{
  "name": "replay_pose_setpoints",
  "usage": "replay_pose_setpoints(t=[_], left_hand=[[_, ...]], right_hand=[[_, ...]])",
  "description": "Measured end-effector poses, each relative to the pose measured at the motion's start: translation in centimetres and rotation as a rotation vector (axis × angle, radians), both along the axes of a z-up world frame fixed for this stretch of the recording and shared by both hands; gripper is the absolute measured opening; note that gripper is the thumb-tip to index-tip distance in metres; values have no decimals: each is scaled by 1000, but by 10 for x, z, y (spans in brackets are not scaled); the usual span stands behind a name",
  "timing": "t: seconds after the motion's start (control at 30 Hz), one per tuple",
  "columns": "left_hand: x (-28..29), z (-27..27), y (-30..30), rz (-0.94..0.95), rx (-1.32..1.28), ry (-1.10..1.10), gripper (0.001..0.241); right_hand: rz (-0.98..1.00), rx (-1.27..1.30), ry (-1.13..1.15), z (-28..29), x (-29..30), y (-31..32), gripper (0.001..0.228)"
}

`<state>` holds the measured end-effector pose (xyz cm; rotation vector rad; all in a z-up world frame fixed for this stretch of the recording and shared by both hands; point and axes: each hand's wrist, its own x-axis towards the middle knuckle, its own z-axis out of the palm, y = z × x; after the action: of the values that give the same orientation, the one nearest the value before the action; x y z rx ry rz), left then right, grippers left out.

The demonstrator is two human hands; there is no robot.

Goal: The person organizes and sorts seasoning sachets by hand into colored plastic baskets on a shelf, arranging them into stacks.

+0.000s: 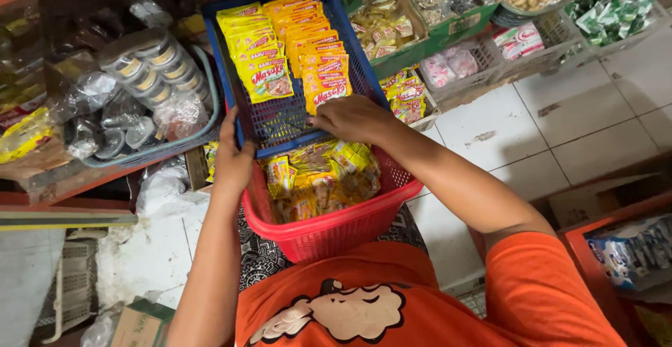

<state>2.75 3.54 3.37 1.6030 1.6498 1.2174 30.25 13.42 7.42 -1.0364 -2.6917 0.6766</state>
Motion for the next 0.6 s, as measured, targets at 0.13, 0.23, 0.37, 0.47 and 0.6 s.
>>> replay_pose_setpoints(t=[0.13, 0.23, 0.37, 0.47, 0.6], left_hand=[[8, 9, 6, -17, -24, 47, 75], [7, 8, 11, -18, -44, 25, 73], [-1, 0, 6, -26, -25, 28, 71], [2, 1, 10, -20, -35, 2, 70], [4, 8, 11, -43, -3, 1, 70]], right_hand=[[-43, 24, 5, -2, 15, 3, 50], [-33, 40, 2, -8, 16, 12, 51], [-17, 37, 2, -18, 7, 13, 53], [-33, -14, -38, -13, 12, 15, 54], [-71, -93, -90, -2, 14, 16, 54]])
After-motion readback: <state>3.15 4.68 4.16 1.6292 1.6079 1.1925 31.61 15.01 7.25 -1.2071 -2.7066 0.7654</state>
